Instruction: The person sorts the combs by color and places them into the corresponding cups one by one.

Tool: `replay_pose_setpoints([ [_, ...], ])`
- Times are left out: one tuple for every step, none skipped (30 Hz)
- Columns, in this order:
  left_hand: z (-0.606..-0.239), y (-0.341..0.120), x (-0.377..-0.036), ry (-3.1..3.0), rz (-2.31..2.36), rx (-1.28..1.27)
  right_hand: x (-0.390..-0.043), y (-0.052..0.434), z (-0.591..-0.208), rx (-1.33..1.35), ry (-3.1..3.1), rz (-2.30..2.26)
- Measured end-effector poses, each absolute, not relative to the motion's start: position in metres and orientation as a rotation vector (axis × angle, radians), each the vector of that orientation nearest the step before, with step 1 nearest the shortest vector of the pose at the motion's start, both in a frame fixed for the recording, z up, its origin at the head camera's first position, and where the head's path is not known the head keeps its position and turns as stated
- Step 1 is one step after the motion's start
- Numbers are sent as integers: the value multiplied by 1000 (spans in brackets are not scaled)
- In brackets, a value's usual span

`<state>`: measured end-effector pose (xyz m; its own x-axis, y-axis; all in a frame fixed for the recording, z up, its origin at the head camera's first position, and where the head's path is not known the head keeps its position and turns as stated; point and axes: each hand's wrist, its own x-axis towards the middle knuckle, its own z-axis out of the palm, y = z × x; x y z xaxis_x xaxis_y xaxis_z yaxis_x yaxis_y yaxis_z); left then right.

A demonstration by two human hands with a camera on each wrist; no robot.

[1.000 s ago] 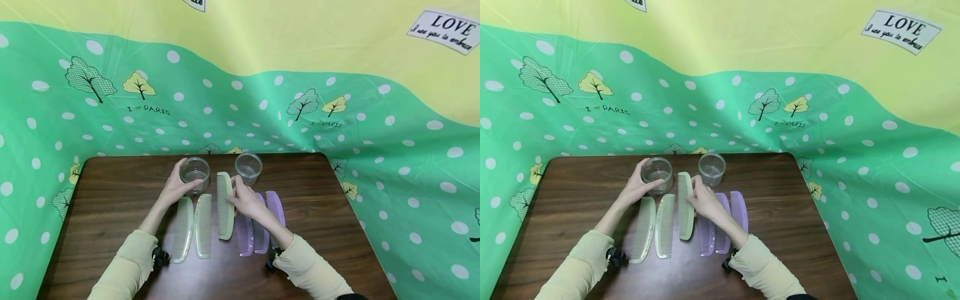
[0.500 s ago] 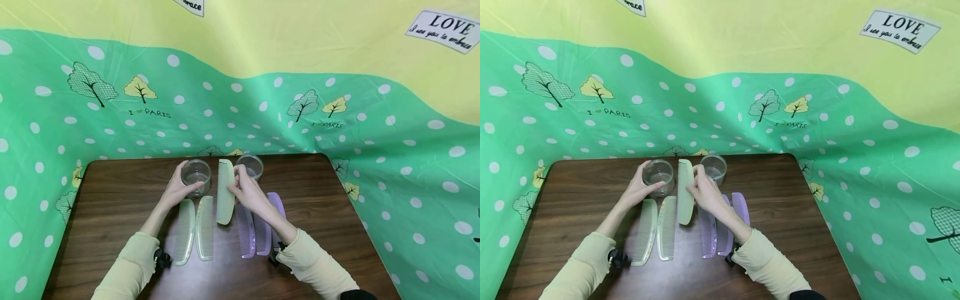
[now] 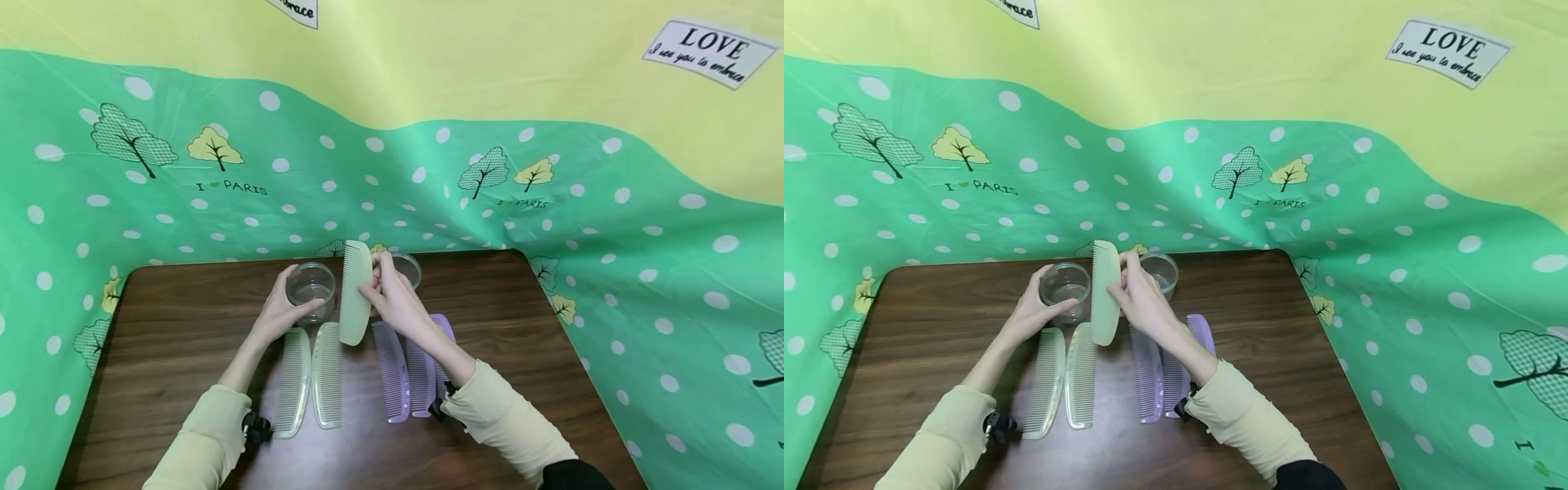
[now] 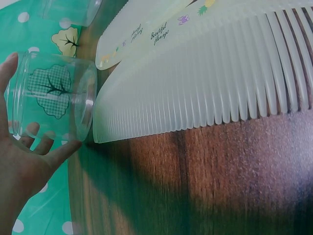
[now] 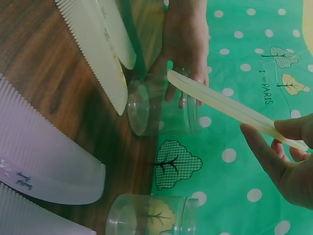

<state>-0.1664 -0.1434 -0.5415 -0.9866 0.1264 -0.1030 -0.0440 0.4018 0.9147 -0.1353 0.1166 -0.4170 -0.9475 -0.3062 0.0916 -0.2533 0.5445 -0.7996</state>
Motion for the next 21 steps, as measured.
replay_pose_setpoints([
  [-541,-144,-167,2499,1634,75,-136,116,-415,-498,2712,-1394],
  [-541,-145,-167,2500,1632,77,-137,115,-414,-505,2716,-1399],
  [-540,-146,-167,2500,1630,80,-138,114,-412,-508,2719,-1406],
  [-540,-146,-168,2500,1627,82,-139,114,-411,-513,2724,-1407],
  [-540,-146,-168,2500,1625,83,-139,113,-409,-516,2731,-1406],
  [-540,-146,-169,2499,1627,83,-140,113,-408,-521,2736,-1404],
  [-540,-146,-169,2497,1629,82,-141,113,-407,-524,2737,-1408],
  [-540,-146,-169,2496,1632,81,-141,113,-406,-532,2741,-1404],
  [-540,-147,-169,2496,1635,79,-142,113,-405,-538,2744,-1403],
  [-540,-147,-168,2498,1635,77,-143,113,-405,-548,2745,-1405],
  [-540,-147,-168,2502,1631,74,-143,113,-404,-555,2746,-1410],
  [-540,-147,-168,2502,1630,71,-144,113,-404,-563,2748,-1414],
  [-540,-148,-167,2502,1628,68,-144,113,-403,-570,2751,-1422],
  [-540,-148,-167,2504,1625,65,-145,113,-403,-580,2760,-1423],
  [-541,-147,-166,2504,1619,62,-145,113,-402,-587,2767,-1427],
  [-541,-147,-166,2502,1617,61,-146,113,-402,-595,2777,-1428],
  [-541,-147,-166,2499,1618,60,-146,113,-401,-604,2791,-1424],
  [-542,-146,-165,2495,1622,59,-147,113,-400,-614,2803,-1422],
  [-542,-146,-165,2494,1623,60,-147,113,-399,-621,2811,-1422],
  [-542,-145,-165,2493,1628,62,-148,113,-399,-627,2819,-1420],
  [-542,-145,-165,2491,1629,65,-148,113,-398,-629,2821,-1422],
])
